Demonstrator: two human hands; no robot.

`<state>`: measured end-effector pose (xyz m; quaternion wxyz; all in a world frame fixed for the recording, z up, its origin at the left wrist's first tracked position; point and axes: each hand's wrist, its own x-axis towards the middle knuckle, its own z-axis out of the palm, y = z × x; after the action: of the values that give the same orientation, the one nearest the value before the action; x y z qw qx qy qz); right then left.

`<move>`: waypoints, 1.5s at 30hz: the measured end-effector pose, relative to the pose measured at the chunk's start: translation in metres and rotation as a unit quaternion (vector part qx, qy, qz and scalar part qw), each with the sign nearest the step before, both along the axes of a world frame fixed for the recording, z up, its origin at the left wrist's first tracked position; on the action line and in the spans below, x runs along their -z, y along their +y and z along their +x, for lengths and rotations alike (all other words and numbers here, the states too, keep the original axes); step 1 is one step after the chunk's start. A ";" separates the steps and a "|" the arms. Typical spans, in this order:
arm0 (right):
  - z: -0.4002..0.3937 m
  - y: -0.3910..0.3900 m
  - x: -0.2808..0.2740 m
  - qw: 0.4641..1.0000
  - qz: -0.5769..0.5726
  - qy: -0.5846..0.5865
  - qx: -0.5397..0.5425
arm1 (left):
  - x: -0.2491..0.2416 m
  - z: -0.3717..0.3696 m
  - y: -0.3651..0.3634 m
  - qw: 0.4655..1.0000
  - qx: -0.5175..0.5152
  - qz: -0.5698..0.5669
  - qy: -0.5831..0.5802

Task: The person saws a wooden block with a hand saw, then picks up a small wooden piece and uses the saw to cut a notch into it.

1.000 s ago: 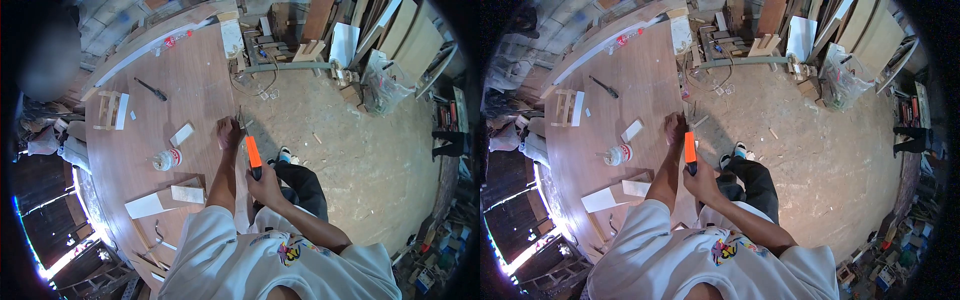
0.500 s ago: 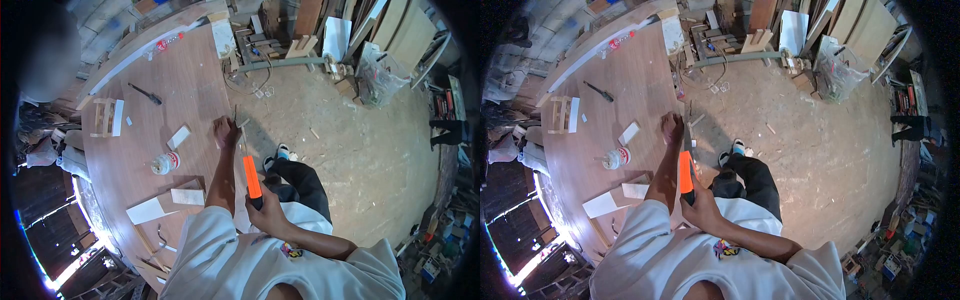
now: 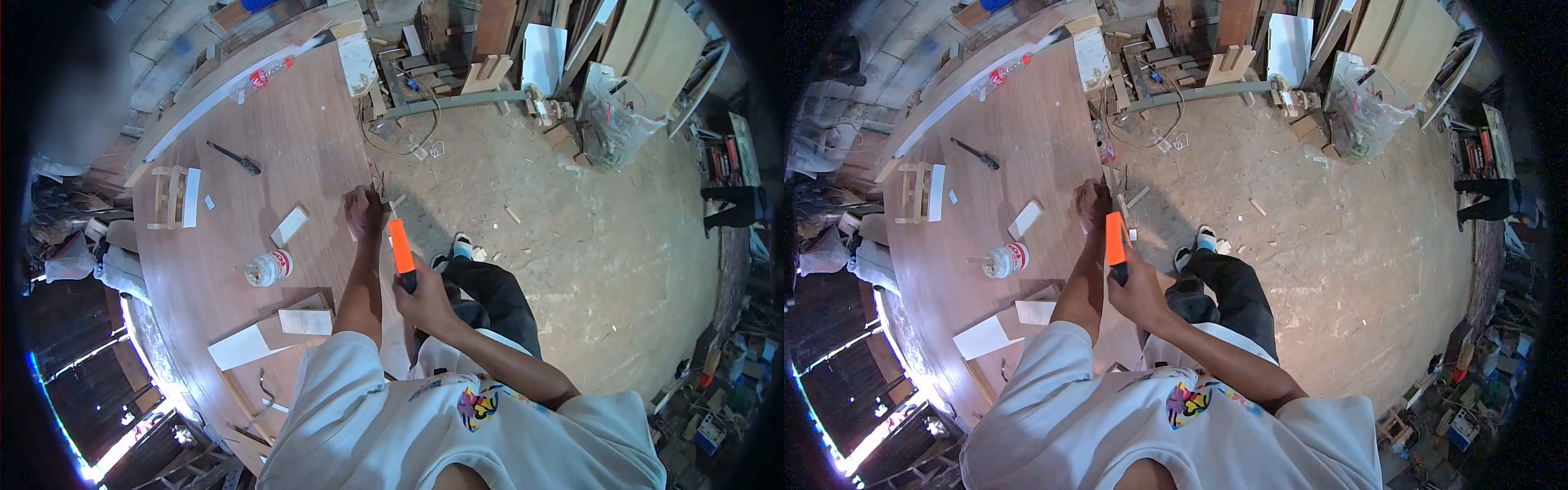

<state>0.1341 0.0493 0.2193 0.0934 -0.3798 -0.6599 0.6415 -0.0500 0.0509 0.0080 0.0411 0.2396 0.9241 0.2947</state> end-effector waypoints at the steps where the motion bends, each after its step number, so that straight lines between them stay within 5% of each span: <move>1: -0.001 -0.001 -0.004 1.000 -0.004 0.004 -0.004 | 0.002 -0.002 0.001 1.000 -0.002 0.002 0.025; 10: -0.002 -0.008 -0.035 0.994 -0.010 0.062 -0.089 | 0.013 -0.016 0.004 0.998 0.022 0.025 0.057; 15: 0.026 -0.006 -0.048 0.996 0.024 0.083 -0.027 | -0.003 -0.014 0.004 0.999 0.030 0.026 0.003; 17: 0.036 -0.004 -0.080 0.992 -0.114 0.056 -0.022 | -0.007 -0.011 0.004 0.999 0.033 0.012 -0.004; 22: 0.013 0.001 -0.028 0.998 -0.054 0.017 -0.017 | 0.006 -0.011 0.004 0.999 0.020 0.034 0.007; 27: 0.027 -0.006 -0.068 0.996 -0.085 0.037 -0.004 | -0.001 -0.008 0.002 0.999 0.009 0.023 -0.031; 30: 0.012 0.006 0.012 0.998 0.044 0.043 -0.004 | 0.000 -0.007 0.006 1.000 0.018 0.023 -0.006; 31: 0.000 0.018 0.014 1.000 -0.004 0.008 -0.022 | 0.003 -0.007 0.005 0.999 0.020 0.030 0.001; 38: 0.009 -0.001 -0.046 0.997 -0.044 0.054 0.037 | -0.002 -0.009 0.005 0.999 0.033 0.020 -0.018; 41: -0.017 0.008 0.004 0.998 -0.020 0.044 0.028 | -0.003 -0.010 0.004 0.998 0.046 0.034 0.001; 45: -0.005 0.006 -0.024 0.998 -0.009 0.053 0.021 | 0.009 -0.012 0.003 0.998 0.028 0.032 0.037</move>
<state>0.1291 0.0553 0.2430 0.1382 -0.3599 -0.6401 0.6646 -0.0618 0.0540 -0.0008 0.0073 0.2769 0.9083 0.3135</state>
